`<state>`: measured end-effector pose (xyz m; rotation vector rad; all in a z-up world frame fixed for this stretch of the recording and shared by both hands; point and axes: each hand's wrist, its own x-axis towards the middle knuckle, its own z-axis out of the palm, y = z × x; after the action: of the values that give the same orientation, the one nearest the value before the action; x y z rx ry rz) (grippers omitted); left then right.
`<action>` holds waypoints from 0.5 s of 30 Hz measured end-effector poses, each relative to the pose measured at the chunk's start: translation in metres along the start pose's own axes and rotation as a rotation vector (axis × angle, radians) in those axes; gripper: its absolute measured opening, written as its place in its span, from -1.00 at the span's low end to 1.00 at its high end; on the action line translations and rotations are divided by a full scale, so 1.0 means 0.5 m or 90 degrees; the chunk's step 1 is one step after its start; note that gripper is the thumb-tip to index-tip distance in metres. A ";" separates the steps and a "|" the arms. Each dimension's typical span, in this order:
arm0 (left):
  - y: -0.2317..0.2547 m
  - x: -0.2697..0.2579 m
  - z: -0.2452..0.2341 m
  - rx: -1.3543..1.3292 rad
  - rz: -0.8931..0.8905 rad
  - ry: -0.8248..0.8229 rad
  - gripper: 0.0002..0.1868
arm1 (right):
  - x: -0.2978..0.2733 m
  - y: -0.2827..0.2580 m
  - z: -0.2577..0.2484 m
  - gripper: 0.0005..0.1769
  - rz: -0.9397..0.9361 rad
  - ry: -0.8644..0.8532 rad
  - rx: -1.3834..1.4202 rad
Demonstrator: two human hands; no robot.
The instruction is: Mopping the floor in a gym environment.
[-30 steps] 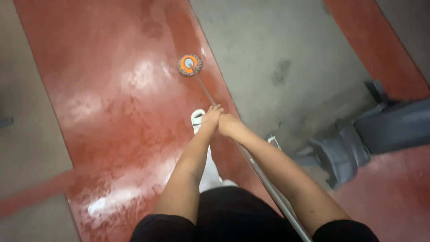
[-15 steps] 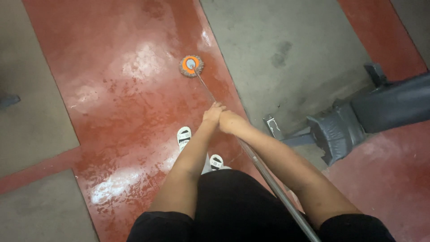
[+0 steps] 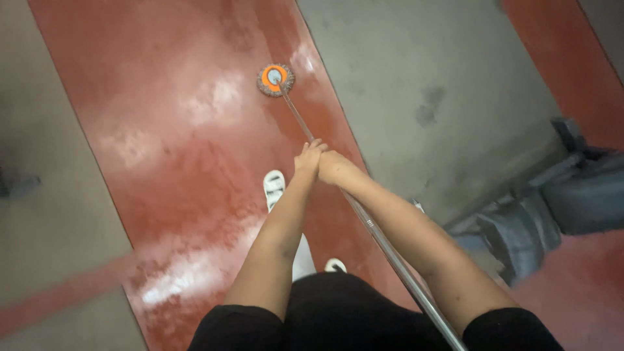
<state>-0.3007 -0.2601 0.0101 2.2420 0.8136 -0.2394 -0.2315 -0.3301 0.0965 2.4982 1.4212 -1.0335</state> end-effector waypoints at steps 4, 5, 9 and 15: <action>-0.048 0.130 -0.184 0.017 -0.018 -0.028 -0.68 | 0.175 -0.069 -0.110 -0.66 -0.105 0.019 -0.051; -0.075 0.181 -0.206 0.016 -0.015 -0.031 -0.67 | 0.221 -0.083 -0.138 -0.65 -0.097 0.028 -0.021; -0.111 0.309 -0.324 0.023 -0.039 -0.063 -0.65 | 0.428 -0.072 -0.154 -0.66 -0.074 0.040 -0.013; -0.167 0.447 -0.388 -0.002 -0.049 -0.044 -0.66 | 0.507 -0.139 -0.293 -0.63 -0.053 0.036 0.003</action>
<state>-0.1909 0.0269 0.0135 2.1889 0.8626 -0.3503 -0.1255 -0.0491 0.0755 2.5104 1.5523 -0.9876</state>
